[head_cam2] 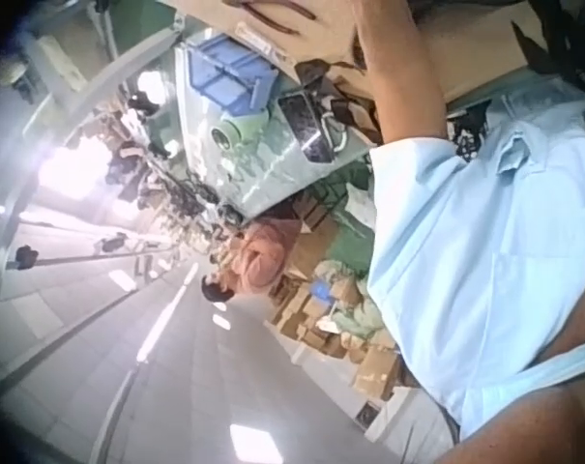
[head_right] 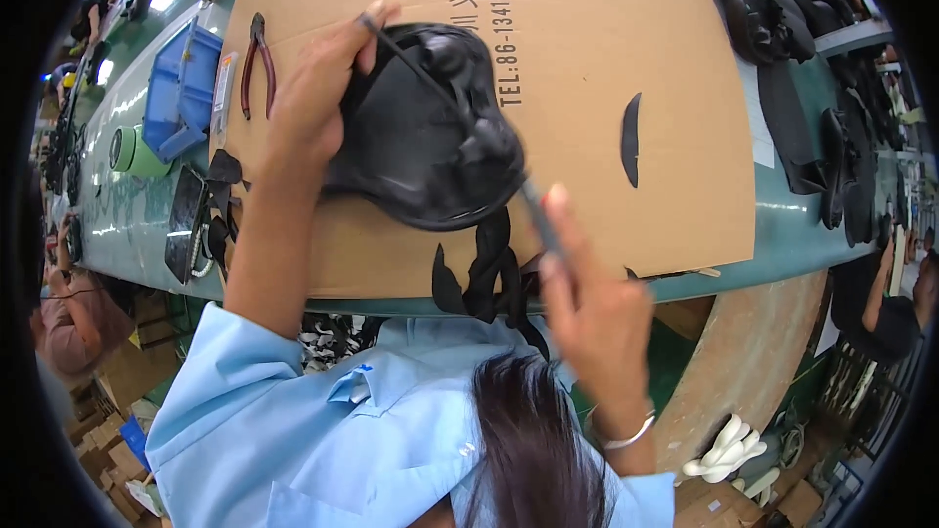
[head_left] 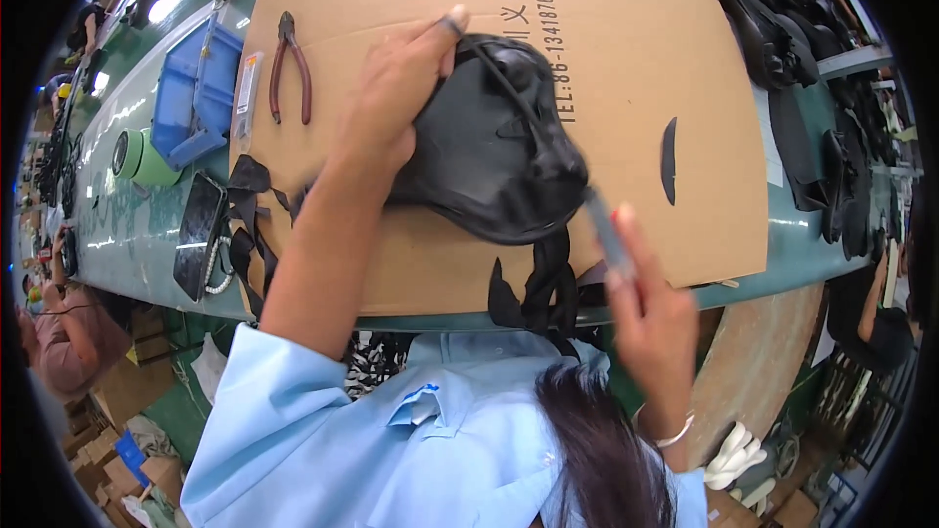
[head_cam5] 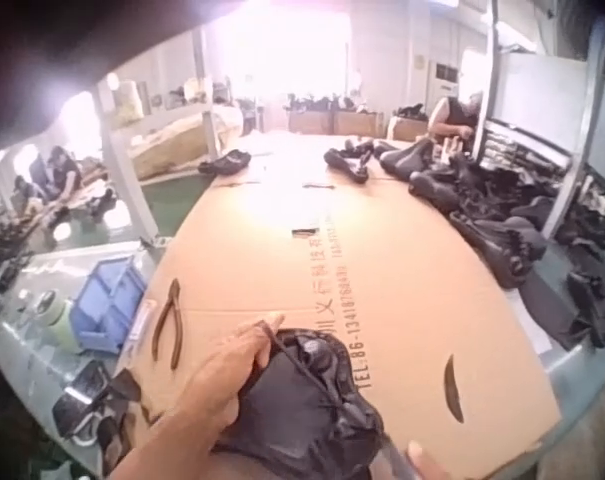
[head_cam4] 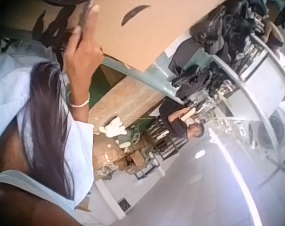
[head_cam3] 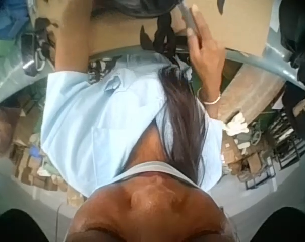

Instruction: Trimming excess material from bicycle seats using a utility knife at a factory workbench.

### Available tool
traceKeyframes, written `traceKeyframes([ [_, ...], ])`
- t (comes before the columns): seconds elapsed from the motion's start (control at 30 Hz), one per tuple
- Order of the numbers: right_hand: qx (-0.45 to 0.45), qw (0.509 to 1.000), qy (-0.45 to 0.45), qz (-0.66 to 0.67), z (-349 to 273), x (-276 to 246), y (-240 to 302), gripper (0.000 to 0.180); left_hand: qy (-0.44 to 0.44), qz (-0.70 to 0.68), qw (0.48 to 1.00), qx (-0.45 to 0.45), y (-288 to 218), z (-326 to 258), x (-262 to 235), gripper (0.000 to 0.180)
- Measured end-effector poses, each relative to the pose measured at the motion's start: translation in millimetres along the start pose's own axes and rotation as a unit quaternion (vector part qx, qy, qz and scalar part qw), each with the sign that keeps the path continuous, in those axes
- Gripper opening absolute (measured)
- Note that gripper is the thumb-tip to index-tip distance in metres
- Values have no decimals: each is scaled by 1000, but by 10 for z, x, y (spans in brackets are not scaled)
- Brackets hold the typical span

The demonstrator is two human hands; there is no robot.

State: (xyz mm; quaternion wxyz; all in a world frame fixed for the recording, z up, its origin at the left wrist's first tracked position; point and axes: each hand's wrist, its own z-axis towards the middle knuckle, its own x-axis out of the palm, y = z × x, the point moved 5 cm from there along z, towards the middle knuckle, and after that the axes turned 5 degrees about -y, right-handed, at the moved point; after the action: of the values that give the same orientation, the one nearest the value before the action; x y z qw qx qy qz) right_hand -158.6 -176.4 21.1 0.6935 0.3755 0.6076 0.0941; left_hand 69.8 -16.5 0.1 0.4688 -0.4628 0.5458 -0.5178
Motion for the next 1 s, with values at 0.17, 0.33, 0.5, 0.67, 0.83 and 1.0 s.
traceKeyframes([
  [0.17, -107, 987, 114, -32, 795, -403, -220, 50, 101, 179, 979, 19, 22, -546, -259, 38],
  [0.33, -224, 948, 219, -59, 901, -290, 76, 50, 306, -3, 946, 110, -317, -542, 178, 41],
  [0.5, -228, 947, 167, -156, 540, -148, 245, 57, 294, -304, 906, -22, -188, -49, 207, 45],
  [0.67, -104, 959, 166, -205, 85, -255, 462, 53, 253, -325, 902, 128, -576, -41, -157, 36],
  [0.83, -90, 933, 178, -298, 196, -241, 545, 52, 303, 381, 827, 281, -412, -436, 69, 28],
  [1.0, -103, 945, 142, -277, 35, -170, 603, 54, 327, 158, 929, -67, -76, -491, -78, 26],
])
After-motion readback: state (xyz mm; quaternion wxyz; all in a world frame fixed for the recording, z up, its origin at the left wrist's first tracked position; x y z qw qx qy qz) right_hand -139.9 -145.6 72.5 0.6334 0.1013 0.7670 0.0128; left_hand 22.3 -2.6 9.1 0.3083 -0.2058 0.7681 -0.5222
